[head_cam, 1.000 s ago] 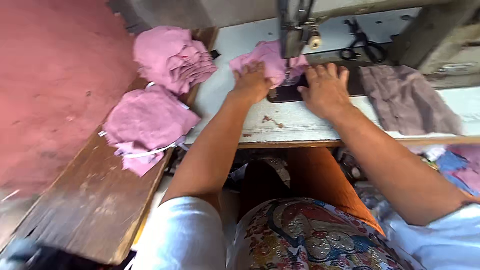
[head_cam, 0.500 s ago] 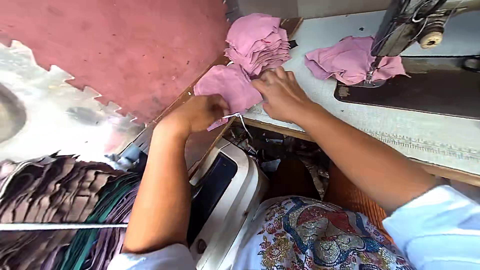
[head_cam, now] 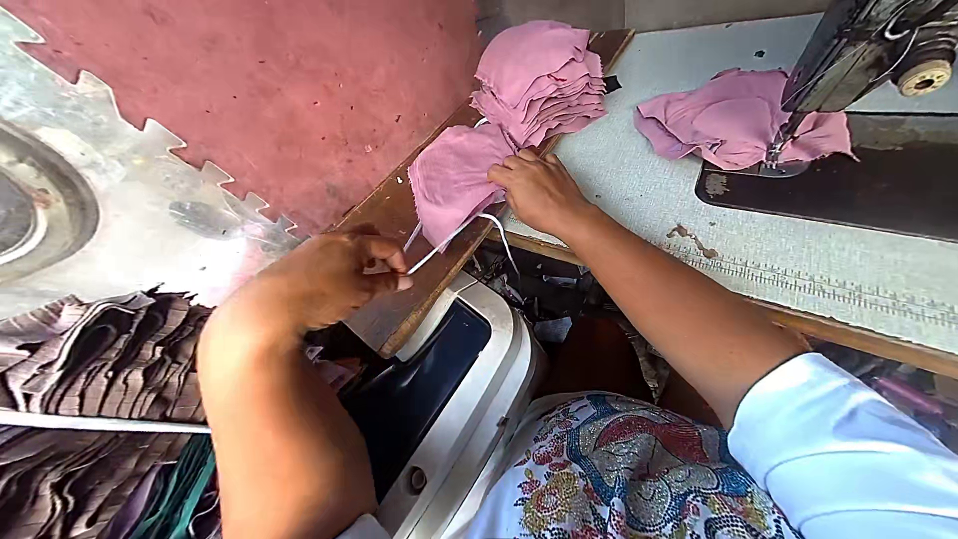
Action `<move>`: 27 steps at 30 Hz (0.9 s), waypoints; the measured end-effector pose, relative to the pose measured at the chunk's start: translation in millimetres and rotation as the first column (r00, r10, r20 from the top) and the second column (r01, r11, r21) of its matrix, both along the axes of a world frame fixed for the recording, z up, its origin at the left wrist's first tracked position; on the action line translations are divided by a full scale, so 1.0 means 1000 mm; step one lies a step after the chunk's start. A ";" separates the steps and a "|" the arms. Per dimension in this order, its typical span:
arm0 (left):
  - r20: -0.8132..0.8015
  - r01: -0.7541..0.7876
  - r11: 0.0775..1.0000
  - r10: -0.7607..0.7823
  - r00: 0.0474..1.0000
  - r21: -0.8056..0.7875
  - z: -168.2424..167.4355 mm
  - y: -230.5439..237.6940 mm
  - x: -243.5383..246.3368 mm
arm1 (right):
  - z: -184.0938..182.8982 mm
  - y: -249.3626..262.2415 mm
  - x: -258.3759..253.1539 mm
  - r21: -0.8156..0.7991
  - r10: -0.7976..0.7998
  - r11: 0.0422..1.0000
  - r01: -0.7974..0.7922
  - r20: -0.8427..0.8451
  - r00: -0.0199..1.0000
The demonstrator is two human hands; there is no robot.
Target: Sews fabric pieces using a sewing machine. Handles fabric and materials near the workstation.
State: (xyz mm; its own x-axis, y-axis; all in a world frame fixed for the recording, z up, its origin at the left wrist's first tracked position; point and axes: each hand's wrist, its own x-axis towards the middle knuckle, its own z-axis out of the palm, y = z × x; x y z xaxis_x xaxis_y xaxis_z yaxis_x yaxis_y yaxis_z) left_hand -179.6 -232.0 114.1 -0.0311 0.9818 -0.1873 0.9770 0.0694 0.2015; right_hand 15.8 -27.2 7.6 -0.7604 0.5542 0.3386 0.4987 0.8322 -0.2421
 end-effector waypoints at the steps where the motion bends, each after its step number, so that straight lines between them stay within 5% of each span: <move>1: -0.020 -0.046 0.999 0.045 0.999 -0.018 0.006 -0.006 0.001 | 0.001 0.000 -0.002 -0.002 -0.021 1.000 0.021 -0.015 1.000; 6: -0.203 -0.383 0.919 0.395 0.896 0.097 0.018 -0.022 -0.013 | 0.009 0.001 -0.012 -0.177 -0.168 0.973 0.149 -0.095 0.981; 10: 0.149 -0.545 0.650 0.561 0.814 0.530 0.018 -0.037 -0.070 | 0.012 0.003 -0.011 -0.226 -0.195 0.959 0.171 -0.089 0.977; 12: 0.438 -0.592 0.449 0.405 0.803 0.669 0.017 -0.037 -0.099 | 0.011 0.003 -0.010 -0.222 -0.192 0.960 0.169 -0.088 0.977; 14: 0.662 -0.659 0.227 0.077 0.746 0.717 0.025 -0.029 -0.098 | 0.012 0.002 -0.011 -0.223 -0.188 0.960 0.167 -0.080 0.979; 16: 0.724 -0.729 0.023 -0.148 0.674 0.684 0.036 -0.015 -0.089 | 0.013 0.002 -0.011 -0.230 -0.180 0.960 0.160 -0.069 0.981; 18: 0.698 -0.706 -0.055 -0.110 0.707 0.706 0.039 -0.004 -0.093 | 0.016 0.003 -0.008 -0.249 -0.147 0.959 0.134 -0.036 0.988; 20: 0.580 -0.637 0.185 0.282 0.764 0.749 0.035 -0.003 -0.088 | 0.018 0.005 -0.004 -0.264 -0.086 0.961 0.083 0.001 0.996; 22: 0.383 -0.672 0.490 0.567 0.730 0.555 0.031 0.001 -0.056 | 0.021 0.008 0.000 -0.275 -0.012 0.961 0.027 0.057 0.998; 24: 0.225 -0.632 0.689 0.593 0.773 0.355 0.024 0.015 -0.030 | 0.026 0.013 0.005 -0.298 0.059 0.954 -0.038 0.062 0.996; 27: 0.062 -0.339 0.865 0.342 0.938 0.371 0.012 0.048 0.011 | 0.027 0.023 0.016 -0.384 0.105 0.914 -0.133 -0.094 0.990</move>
